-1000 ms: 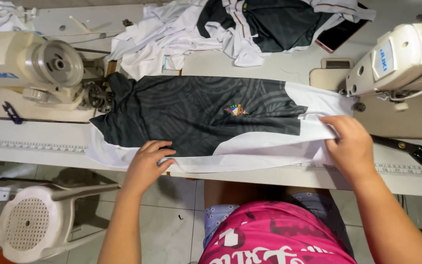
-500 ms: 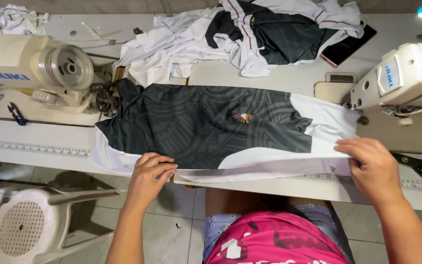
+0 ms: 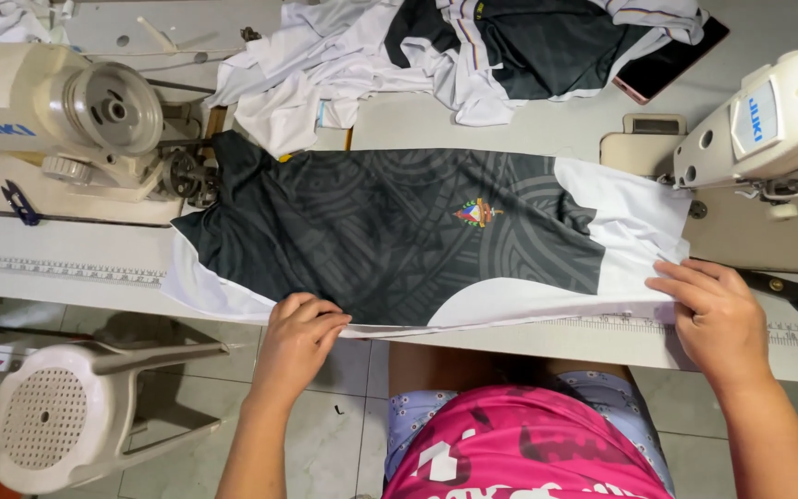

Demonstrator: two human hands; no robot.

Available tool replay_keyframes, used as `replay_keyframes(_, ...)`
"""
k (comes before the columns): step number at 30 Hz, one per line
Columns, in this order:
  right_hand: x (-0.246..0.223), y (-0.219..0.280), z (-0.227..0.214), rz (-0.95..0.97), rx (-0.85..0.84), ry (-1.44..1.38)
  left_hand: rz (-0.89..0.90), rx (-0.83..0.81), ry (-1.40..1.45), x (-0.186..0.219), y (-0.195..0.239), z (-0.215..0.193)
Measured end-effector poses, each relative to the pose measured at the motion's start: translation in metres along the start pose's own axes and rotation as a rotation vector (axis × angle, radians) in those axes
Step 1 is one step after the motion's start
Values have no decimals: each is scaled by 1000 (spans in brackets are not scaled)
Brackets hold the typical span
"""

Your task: Cutting out printed jersey fabric panels using tailor's scissors at a sewing workstation.

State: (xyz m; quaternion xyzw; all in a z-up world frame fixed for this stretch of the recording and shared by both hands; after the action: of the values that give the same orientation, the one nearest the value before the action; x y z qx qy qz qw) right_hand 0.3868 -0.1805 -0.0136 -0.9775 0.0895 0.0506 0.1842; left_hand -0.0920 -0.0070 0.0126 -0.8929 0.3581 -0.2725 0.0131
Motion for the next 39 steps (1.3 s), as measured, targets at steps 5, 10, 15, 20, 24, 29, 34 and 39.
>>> replay_keyframes(5,-12,-8,-13,-3,35,-43,54,178,-5,4,-3,-10)
replay_keyframes(10,-12,-10,-12,-53,80,-27,27,198,-31,2,-3,-12)
replay_keyframes(15,-5,1,2,27,-33,-28,57,102,-69,-7,4,-2)
replay_keyframes(20,-3,2,3,40,-37,-14,27,98,-65,-2,4,-4)
replay_keyframes(24,-10,-5,-6,16,7,-34,51,269,-42,2,-6,-14)
replay_keyframes(29,-40,-21,-38,5,187,-185,48,454,-71,17,-14,-30)
replay_keyframes(34,-8,-2,-6,35,80,-33,-38,236,-116,7,3,-10)
replay_keyframes(39,0,9,12,66,-21,8,-25,184,-130,7,5,-2)
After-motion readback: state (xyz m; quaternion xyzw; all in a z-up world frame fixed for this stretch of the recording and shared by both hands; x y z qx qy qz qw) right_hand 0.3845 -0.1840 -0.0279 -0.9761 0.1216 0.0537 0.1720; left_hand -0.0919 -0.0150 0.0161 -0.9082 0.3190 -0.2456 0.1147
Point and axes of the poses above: each hand's wrist, its own y-axis away from the middle knuckle, its own z-axis out of the palm, x = y × z, the point moved 1 cm from there along -y, towards the middle knuckle, and after that the axes turned 6 degrees about y, right-handed, at the moved point
